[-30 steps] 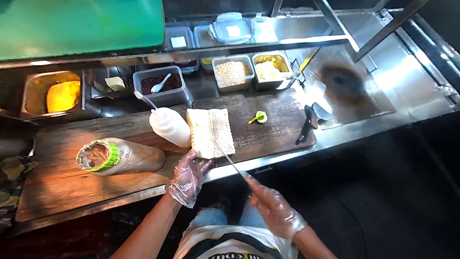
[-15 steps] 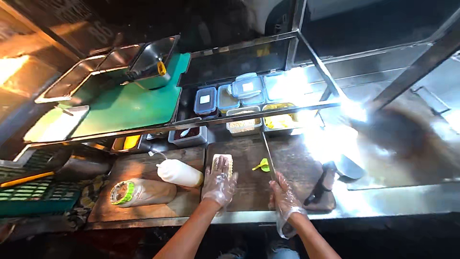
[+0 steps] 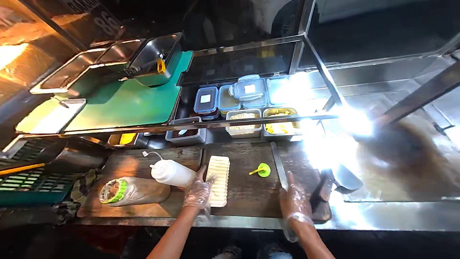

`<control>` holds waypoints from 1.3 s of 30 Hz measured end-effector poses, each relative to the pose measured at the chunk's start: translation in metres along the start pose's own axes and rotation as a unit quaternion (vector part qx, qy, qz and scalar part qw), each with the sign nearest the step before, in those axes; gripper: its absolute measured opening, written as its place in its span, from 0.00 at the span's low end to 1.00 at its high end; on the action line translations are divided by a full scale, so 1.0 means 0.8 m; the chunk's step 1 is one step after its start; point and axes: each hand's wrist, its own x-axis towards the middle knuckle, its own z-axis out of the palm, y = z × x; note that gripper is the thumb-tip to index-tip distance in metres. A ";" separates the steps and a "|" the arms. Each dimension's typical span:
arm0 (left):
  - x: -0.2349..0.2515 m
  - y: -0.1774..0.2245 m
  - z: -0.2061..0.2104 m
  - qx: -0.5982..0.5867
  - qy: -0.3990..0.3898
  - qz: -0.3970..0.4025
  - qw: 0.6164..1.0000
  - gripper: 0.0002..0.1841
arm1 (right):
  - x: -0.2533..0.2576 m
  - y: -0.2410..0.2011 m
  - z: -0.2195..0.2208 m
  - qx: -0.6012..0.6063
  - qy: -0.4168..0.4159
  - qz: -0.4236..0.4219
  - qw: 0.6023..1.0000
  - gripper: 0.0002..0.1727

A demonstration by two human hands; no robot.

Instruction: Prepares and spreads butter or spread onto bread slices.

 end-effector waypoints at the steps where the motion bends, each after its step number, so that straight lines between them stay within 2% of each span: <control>1: 0.006 -0.009 0.000 -0.014 -0.035 -0.020 0.999 0.37 | -0.015 -0.005 0.006 -0.026 0.039 -0.041 0.998 0.34; 3: 0.014 -0.020 0.002 -0.040 -0.065 -0.025 0.997 0.39 | -0.046 -0.029 0.036 -0.004 0.084 -0.150 0.985 0.31; 4: 0.016 -0.023 0.003 -0.045 -0.068 -0.020 0.996 0.38 | -0.058 -0.052 0.055 0.042 0.054 -0.180 0.981 0.30; 5: 0.018 -0.025 0.005 -0.051 -0.069 -0.017 0.996 0.38 | -0.063 -0.078 0.075 0.114 -0.017 -0.181 0.977 0.32; 7: 0.023 -0.033 0.007 -0.069 -0.068 -0.001 0.995 0.36 | -0.051 -0.132 0.115 0.306 -0.162 -0.087 0.934 0.42; 9: 0.027 -0.044 0.006 -0.136 -0.075 0.015 0.988 0.32 | -0.031 -0.179 0.138 0.413 -0.206 0.016 0.887 0.48; 10: 0.026 -0.052 0.003 -0.218 -0.080 0.016 0.973 0.30 | -0.024 -0.197 0.139 0.429 -0.217 0.037 0.876 0.44; 11: 0.022 -0.062 0.001 -0.324 -0.083 0.013 0.942 0.28 | -0.021 -0.210 0.134 0.430 -0.234 0.034 0.871 0.40; 12: 0.016 -0.073 -0.001 -0.436 -0.080 0.013 0.896 0.25 | -0.022 -0.217 0.122 0.395 -0.235 -0.002 0.888 0.38; 13: 0.008 -0.077 -0.007 -0.546 -0.074 0.010 0.834 0.23 | -0.027 -0.219 0.103 0.317 -0.215 -0.071 0.921 0.40; 14: -0.004 -0.076 -0.018 -0.629 -0.072 -0.008 0.774 0.24 | -0.037 -0.219 0.079 0.224 -0.176 -0.151 0.947 0.44; 15: -0.017 -0.077 -0.029 -0.684 -0.082 -0.020 0.725 0.26 | -0.049 -0.214 0.063 0.145 -0.122 -0.230 0.954 0.45; 16: -0.031 -0.082 -0.036 -0.711 -0.084 -0.026 0.698 0.28 | -0.058 -0.201 0.062 0.091 -0.056 -0.313 0.944 0.42; 17: -0.042 -0.084 -0.037 -0.705 -0.078 -0.036 0.704 0.30 | -0.058 -0.182 0.075 0.061 0.010 -0.396 0.916 0.36; 18: -0.047 -0.084 -0.033 -0.666 -0.064 -0.038 0.742 0.30 | -0.054 -0.162 0.093 0.027 0.055 -0.456 0.888 0.33; 20: -0.042 -0.089 -0.010 -0.487 -0.044 0.037 0.871 0.23 | -0.048 -0.133 0.124 -0.016 0.053 -0.482 0.875 0.35; 21: -0.039 -0.087 -0.003 -0.354 -0.028 0.085 0.931 0.22 | -0.049 -0.124 0.137 0.022 0.045 -0.471 0.881 0.34; 22: -0.039 -0.073 0.001 -0.225 -0.008 0.115 0.968 0.29 | -0.049 -0.118 0.150 0.116 0.059 -0.453 0.882 0.30; 24: -0.043 -0.032 0.008 0.005 0.014 0.131 0.991 0.51 | -0.054 -0.123 0.164 0.360 0.041 -0.358 0.861 0.30; 25: -0.043 -0.015 0.012 0.103 -0.002 0.122 0.987 0.57 | -0.057 -0.134 0.170 0.464 0.006 -0.271 0.843 0.32; 26: -0.042 -0.004 0.014 0.152 -0.021 0.104 0.983 0.60 | -0.058 -0.148 0.173 0.547 -0.037 -0.177 0.818 0.33; 27: -0.037 0.000 0.013 0.143 -0.030 0.091 0.985 0.60 | -0.055 -0.162 0.173 0.582 -0.069 -0.107 0.803 0.32; 29: -0.023 -0.010 -0.006 -0.015 -0.043 0.066 0.997 0.55 | -0.044 -0.176 0.166 0.587 -0.114 -0.083 0.797 0.33; 30: -0.021 -0.024 -0.019 -0.142 -0.060 0.033 0.988 0.46 | -0.041 -0.175 0.161 0.586 -0.123 -0.096 0.796 0.33; 31: -0.022 -0.038 -0.028 -0.300 -0.058 -0.019 0.952 0.33 | -0.039 -0.166 0.156 0.573 -0.121 -0.115 0.803 0.33; 32: -0.024 -0.050 -0.035 -0.441 -0.054 -0.072 0.893 0.19 | -0.037 -0.150 0.148 0.535 -0.097 -0.148 0.826 0.33; 33: -0.025 -0.061 -0.041 -0.545 -0.074 -0.105 0.828 0.13 | -0.035 -0.126 0.136 0.459 -0.046 -0.196 0.865 0.32; 34: -0.026 -0.075 -0.044 -0.614 -0.108 -0.118 0.773 0.13 | -0.035 -0.095 0.121 0.353 0.025 -0.240 0.904 0.30; 35: -0.029 -0.086 -0.043 -0.652 -0.128 -0.127 0.736 0.14 | -0.036 -0.062 0.106 0.252 0.105 -0.266 0.925 0.28; 36: -0.034 -0.093 -0.041 -0.672 -0.132 -0.135 0.716 0.15 | -0.039 -0.032 0.087 0.171 0.165 -0.274 0.932 0.28; 37: -0.040 -0.099 -0.037 -0.680 -0.128 -0.144 0.707 0.15 | -0.042 -0.005 0.068 0.098 0.194 -0.262 0.940 0.28; 39: -0.053 -0.105 -0.028 -0.677 -0.107 -0.168 0.708 0.14 | -0.047 0.032 0.046 -0.020 0.170 -0.201 0.964 0.28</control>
